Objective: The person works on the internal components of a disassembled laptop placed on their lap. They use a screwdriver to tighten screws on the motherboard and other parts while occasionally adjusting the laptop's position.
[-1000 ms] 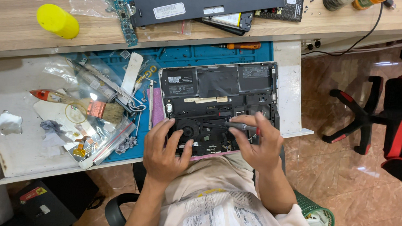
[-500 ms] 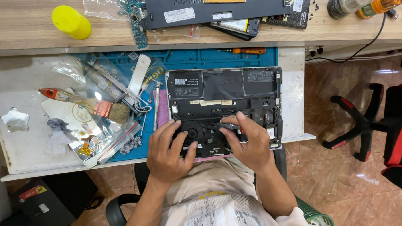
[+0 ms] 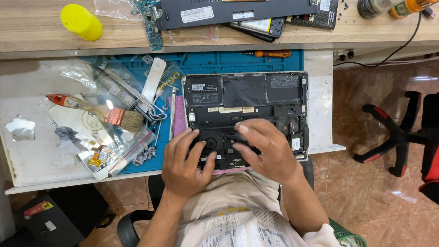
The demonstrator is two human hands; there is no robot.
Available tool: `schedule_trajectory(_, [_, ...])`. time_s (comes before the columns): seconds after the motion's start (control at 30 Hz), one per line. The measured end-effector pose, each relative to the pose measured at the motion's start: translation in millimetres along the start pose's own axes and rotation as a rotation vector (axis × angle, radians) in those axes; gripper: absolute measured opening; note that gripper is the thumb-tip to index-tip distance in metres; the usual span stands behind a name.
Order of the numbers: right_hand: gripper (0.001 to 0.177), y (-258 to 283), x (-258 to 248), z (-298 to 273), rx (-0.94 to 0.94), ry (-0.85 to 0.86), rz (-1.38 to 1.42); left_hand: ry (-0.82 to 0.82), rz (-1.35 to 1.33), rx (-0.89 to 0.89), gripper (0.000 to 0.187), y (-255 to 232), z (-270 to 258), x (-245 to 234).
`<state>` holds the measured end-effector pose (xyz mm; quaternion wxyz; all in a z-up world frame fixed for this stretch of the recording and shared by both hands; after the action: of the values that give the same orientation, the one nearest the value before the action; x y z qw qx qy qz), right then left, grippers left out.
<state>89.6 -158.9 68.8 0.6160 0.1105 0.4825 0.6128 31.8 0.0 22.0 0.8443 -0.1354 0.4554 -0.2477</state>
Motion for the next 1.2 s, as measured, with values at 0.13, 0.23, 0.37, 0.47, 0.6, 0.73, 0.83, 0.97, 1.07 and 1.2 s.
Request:
schedule_trajectory(0.13, [0.043, -6.1, -1.6, -12.8, 0.065, -0.065, -0.033, 0.0, -0.001, -0.008, 0.023, -0.4, 0.3, -1.1])
schedule_trajectory(0.23, [0.047, -3.7, -1.5, -11.4, 0.114, -0.03, 0.051, 0.014, -0.011, -0.008, 0.022, -1.1, -0.1, -1.9])
schedule_trajectory(0.37, [0.055, -3.5, -8.6, -19.2, 0.038, -0.112, -0.021, 0.019, -0.015, -0.014, 0.022, -0.4, -0.8, 0.2])
schedule_trajectory(0.47, [0.057, 4.0, -7.2, -24.2, 0.038, -0.105, 0.019, 0.025, -0.01, -0.009, 0.022, 0.0, -2.3, 0.1])
schedule_trajectory(0.6, [0.055, 6.1, -5.9, -28.7, 0.088, -0.071, -0.004, 0.028, -0.009, -0.018, 0.023, 0.2, -2.7, 1.0])
schedule_trajectory(0.73, [0.059, 6.8, -5.5, -29.2, 0.073, -0.082, -0.018, 0.017, -0.012, -0.012, 0.023, 0.0, -1.8, 0.6])
schedule_trajectory(0.83, [0.058, 5.9, -5.0, -31.3, 0.065, -0.106, -0.013, 0.014, -0.007, -0.009, 0.023, -0.1, -1.3, 1.1])
schedule_trajectory(0.97, [0.034, 11.0, -4.2, -24.6, 0.131, -0.06, -0.027, 0.007, -0.002, -0.003, 0.023, -0.5, -0.6, 0.4])
schedule_trajectory(1.07, [0.024, 14.2, -1.2, -20.6, 0.085, -0.012, 0.003, 0.004, 0.0, -0.002, 0.024, -0.7, -0.5, 0.2])
schedule_trajectory(1.2, [0.031, 12.5, -3.7, -23.9, -0.043, -0.036, -0.023, -0.004, 0.009, 0.004, 0.024, -1.1, -0.3, 0.4])
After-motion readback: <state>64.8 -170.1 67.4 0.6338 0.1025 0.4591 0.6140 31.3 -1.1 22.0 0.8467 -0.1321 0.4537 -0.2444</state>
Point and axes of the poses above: each hand's wrist, its own z-axis towards the middle knuckle, its own x-axis out of the palm, y = z × x, the point moved 4 cm from there along z, towards the middle knuckle, and after that the axes turned 7 degrees about z, right-handed, at the moved point
